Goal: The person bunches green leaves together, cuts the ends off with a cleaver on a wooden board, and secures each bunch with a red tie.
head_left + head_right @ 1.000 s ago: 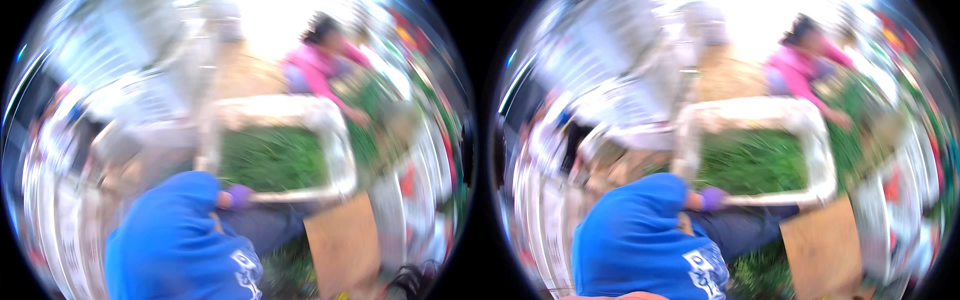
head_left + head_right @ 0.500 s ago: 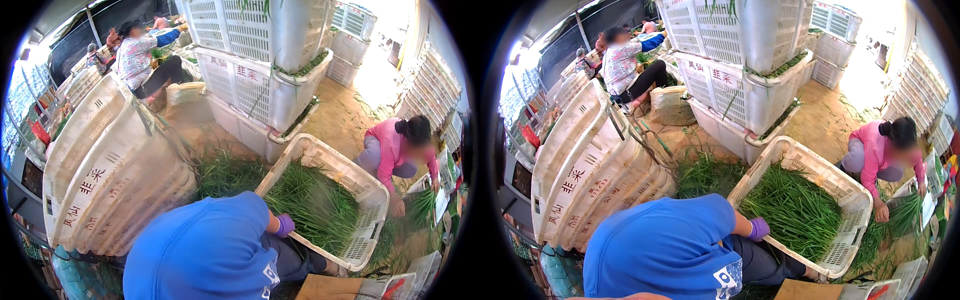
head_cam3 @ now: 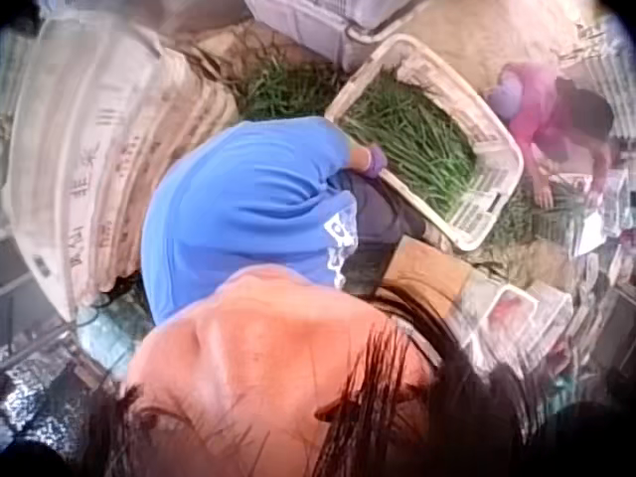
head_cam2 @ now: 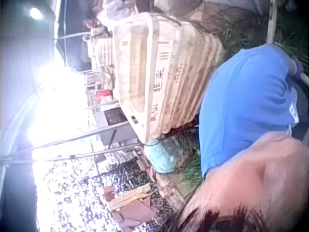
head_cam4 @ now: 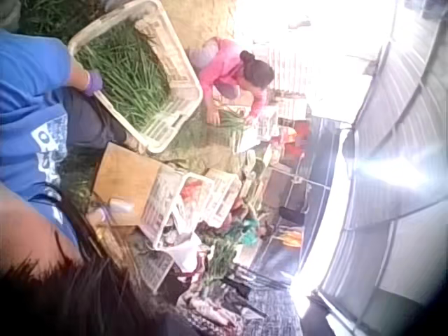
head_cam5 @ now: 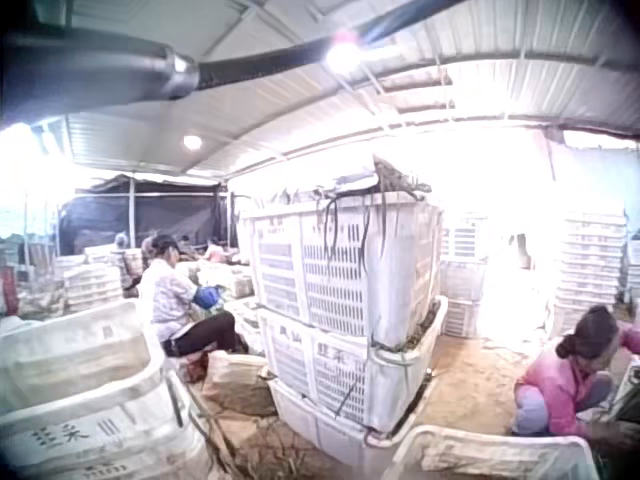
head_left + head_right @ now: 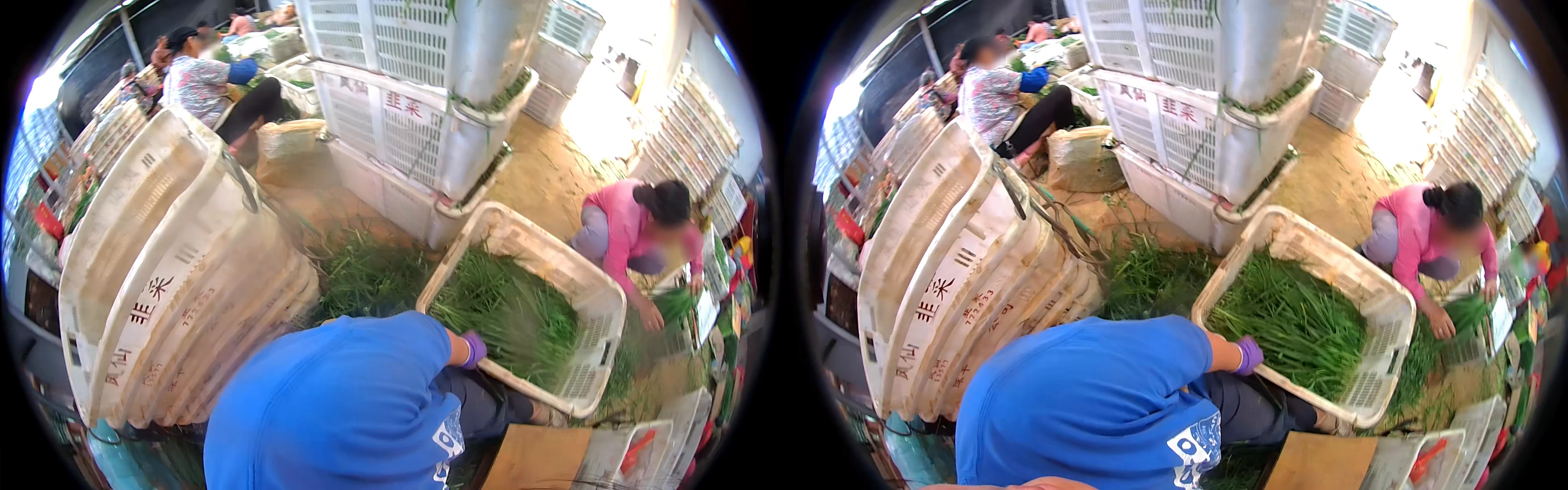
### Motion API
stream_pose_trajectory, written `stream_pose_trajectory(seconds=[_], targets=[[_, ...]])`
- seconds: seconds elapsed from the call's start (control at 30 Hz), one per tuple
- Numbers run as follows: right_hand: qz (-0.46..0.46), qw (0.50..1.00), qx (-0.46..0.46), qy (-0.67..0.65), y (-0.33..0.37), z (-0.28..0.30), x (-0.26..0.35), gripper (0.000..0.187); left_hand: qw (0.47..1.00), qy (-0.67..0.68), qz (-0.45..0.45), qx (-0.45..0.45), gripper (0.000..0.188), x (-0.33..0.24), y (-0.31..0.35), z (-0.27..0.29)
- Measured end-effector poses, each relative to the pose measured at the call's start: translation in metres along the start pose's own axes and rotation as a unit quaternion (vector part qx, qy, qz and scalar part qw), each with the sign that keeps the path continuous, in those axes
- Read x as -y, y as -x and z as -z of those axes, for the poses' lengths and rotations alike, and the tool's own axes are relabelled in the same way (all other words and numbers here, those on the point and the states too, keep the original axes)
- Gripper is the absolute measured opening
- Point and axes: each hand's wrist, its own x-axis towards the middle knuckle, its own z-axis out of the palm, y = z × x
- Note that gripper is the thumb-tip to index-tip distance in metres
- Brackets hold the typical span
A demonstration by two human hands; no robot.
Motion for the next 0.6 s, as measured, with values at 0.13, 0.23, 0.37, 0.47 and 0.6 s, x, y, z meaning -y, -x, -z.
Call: stream_pose_trajectory(seconds=[0.13,0.23,0.37,0.47,0.6], targets=[[-0.103,0.992,-0.024,-0.069,0.129,0.019,-0.094,0.050,0.998,0.057,0.007,0.026,0.028,0.009,-0.005,0.014],[-0.171,0.966,-0.111,-0.156,0.250,0.045,-0.095,0.052,0.996,0.064,0.012,0.058,0.038,0.023,0.000,0.037],[-0.272,0.898,-0.278,-0.207,0.387,0.091,-0.069,0.052,0.980,0.022,-0.094,0.173,0.047,0.008,-0.004,0.058],[-0.475,0.772,-0.351,-0.236,0.494,0.089,-0.063,0.051,0.980,-0.069,-0.134,0.131,0.085,0.052,-0.050,0.020],[-0.566,0.619,-0.508,-0.197,0.639,0.081,-0.035,0.051,0.948,-0.155,-0.121,0.252,0.080,0.019,-0.060,0.034]])
